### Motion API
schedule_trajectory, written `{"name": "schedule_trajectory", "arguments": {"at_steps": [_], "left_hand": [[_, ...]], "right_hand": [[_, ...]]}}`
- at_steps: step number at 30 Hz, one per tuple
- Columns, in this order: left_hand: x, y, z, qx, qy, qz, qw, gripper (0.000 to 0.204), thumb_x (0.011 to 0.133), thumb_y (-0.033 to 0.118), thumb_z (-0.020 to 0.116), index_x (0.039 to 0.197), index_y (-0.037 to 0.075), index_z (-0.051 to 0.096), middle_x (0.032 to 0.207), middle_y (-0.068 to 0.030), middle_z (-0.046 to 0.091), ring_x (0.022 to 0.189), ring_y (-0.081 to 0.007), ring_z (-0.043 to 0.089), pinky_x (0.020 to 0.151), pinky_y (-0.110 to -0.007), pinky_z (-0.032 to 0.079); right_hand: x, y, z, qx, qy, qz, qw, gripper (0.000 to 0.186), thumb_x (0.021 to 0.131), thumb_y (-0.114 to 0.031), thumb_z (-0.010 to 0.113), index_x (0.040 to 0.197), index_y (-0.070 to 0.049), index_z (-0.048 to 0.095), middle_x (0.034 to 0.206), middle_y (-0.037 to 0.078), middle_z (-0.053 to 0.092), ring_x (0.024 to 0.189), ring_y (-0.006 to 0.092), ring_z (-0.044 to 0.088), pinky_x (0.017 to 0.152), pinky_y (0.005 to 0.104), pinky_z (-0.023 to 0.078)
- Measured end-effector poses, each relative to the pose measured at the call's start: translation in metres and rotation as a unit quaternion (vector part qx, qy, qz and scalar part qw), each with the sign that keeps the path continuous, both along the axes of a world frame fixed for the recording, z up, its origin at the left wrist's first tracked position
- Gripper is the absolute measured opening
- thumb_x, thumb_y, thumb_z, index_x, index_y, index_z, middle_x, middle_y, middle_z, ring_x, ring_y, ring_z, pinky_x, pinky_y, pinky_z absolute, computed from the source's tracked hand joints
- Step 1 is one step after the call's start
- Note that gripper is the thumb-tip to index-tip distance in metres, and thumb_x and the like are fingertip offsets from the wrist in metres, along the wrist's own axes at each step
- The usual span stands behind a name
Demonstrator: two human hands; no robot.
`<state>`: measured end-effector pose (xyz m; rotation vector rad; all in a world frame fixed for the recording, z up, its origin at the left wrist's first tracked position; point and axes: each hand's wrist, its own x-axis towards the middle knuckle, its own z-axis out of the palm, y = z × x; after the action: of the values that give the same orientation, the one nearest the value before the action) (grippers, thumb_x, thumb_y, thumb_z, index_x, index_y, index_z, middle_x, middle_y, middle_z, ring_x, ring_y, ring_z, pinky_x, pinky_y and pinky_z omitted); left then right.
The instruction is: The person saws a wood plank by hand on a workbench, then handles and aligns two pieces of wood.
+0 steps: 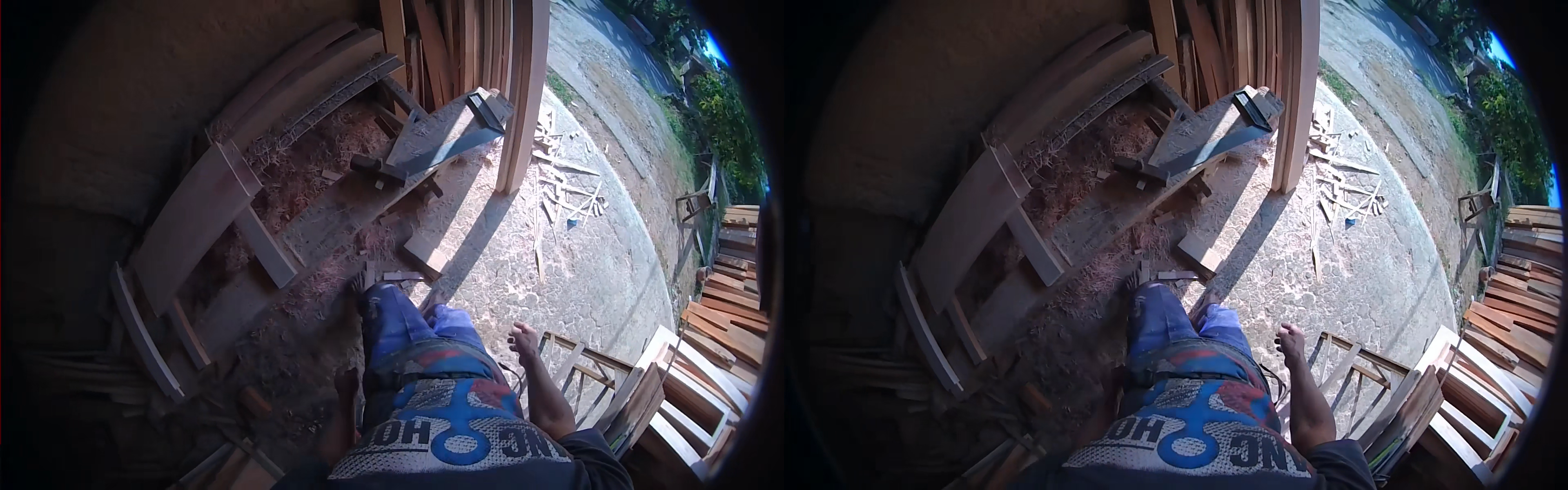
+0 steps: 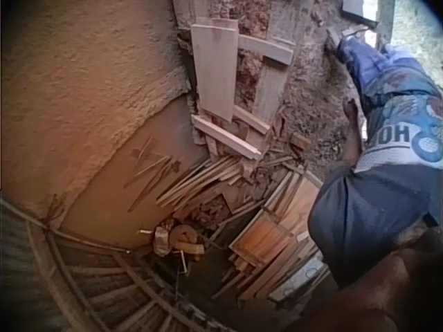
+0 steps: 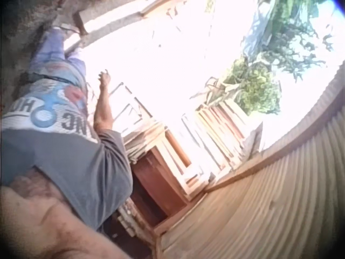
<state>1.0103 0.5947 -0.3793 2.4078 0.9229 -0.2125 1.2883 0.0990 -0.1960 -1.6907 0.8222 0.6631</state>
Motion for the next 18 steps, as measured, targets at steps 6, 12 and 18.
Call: {"name": "schedule_trajectory", "arguments": {"at_steps": [6, 12, 18], "left_hand": [[0.053, -0.029, 0.016, -0.137, 0.07, 0.098, 0.983, 0.033, 0.092, 0.027, 0.062, 0.111, 0.001, 0.068, 0.101, -0.017, 0.07, 0.093, -0.0284, 0.068, 0.077, -0.04, 0.053], [0.236, -0.025, 0.109, -0.289, -0.001, 0.332, 0.898, 0.044, 0.09, 0.015, 0.066, 0.131, 0.003, 0.056, 0.099, -0.0096, 0.067, 0.08, -0.0186, 0.063, 0.067, -0.033, 0.053], [0.328, -0.049, 0.117, -0.29, -0.076, 0.304, 0.904, 0.049, 0.088, 0.015, 0.067, 0.134, 0.003, 0.054, 0.11, -0.0093, 0.066, 0.086, -0.0197, 0.064, 0.074, -0.034, 0.054]], "right_hand": [[0.008, -0.047, -0.031, 0.002, 0.019, -0.082, 0.996, 0.046, 0.092, -0.019, 0.061, 0.135, -0.006, 0.054, 0.095, 0.007, 0.065, 0.077, 0.0169, 0.064, 0.061, 0.032, 0.051], [-0.066, -0.085, -0.077, 0.093, 0.059, -0.172, 0.979, 0.025, 0.088, -0.015, 0.069, 0.108, -0.001, 0.068, 0.088, 0.007, 0.068, 0.072, 0.0165, 0.065, 0.063, 0.0305, 0.054], [-0.044, -0.118, -0.108, -0.031, 0.075, 0.038, 0.996, 0.025, 0.086, -0.01, 0.069, 0.109, 0.001, 0.071, 0.088, 0.01, 0.072, 0.076, 0.0196, 0.07, 0.065, 0.0334, 0.056]]}}
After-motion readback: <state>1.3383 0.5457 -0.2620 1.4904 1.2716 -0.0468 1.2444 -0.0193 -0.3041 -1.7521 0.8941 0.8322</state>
